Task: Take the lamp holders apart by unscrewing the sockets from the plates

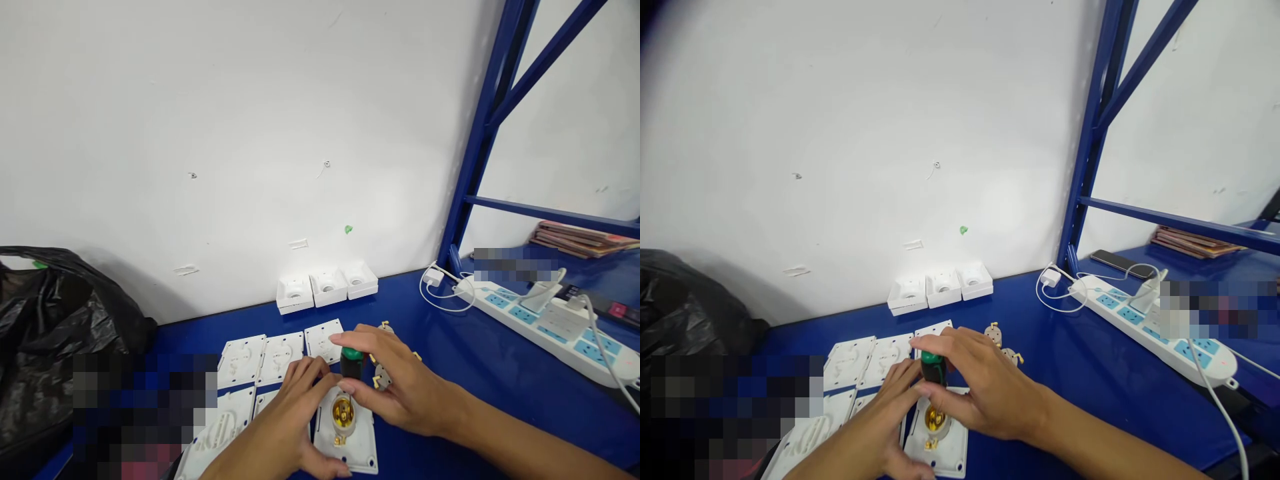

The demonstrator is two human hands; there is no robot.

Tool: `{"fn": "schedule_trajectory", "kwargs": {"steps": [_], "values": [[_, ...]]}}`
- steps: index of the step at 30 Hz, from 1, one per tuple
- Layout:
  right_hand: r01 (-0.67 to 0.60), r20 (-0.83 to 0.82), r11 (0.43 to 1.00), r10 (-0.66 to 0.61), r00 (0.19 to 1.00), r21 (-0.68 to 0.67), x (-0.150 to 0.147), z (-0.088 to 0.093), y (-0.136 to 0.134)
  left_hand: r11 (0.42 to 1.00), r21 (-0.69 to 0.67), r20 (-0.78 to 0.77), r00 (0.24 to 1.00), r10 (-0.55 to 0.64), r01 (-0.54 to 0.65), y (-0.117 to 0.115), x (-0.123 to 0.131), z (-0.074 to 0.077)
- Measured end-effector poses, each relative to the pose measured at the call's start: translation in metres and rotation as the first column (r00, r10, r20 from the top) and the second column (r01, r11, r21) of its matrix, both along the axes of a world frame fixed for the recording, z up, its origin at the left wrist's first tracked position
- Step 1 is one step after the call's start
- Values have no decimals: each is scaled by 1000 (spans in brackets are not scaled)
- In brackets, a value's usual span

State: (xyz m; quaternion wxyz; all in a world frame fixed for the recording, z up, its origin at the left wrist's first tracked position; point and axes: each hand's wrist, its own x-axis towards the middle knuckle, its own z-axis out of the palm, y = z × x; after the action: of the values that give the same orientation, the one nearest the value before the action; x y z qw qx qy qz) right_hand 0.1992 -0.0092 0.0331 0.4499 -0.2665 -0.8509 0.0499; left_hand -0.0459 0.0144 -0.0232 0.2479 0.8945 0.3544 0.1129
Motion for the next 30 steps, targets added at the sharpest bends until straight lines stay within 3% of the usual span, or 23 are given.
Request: {"fn": "schedule_trajectory", "kwargs": {"steps": [4, 11, 17, 25, 30], "values": [[13, -11, 1000, -13, 1000, -7, 1, 0, 1, 999, 48, 18, 1000, -19, 18, 1, 2, -2], [43, -29, 999, -44, 999, -22, 2, -4, 1, 999, 16, 19, 999, -28, 28, -8, 8, 20], [71, -39, 997, -71, 997, -4, 3, -9, 4, 998, 9, 71, 995, -69, 68, -12, 9, 15], [113, -115, 990, -103, 988, 83, 2, -12, 6, 996, -80, 50, 998, 37, -33, -19, 13, 22], [105, -132, 989, -91, 987, 104, 2, -14, 4, 999, 16, 45, 998, 49, -50, -23, 19, 21]]}}
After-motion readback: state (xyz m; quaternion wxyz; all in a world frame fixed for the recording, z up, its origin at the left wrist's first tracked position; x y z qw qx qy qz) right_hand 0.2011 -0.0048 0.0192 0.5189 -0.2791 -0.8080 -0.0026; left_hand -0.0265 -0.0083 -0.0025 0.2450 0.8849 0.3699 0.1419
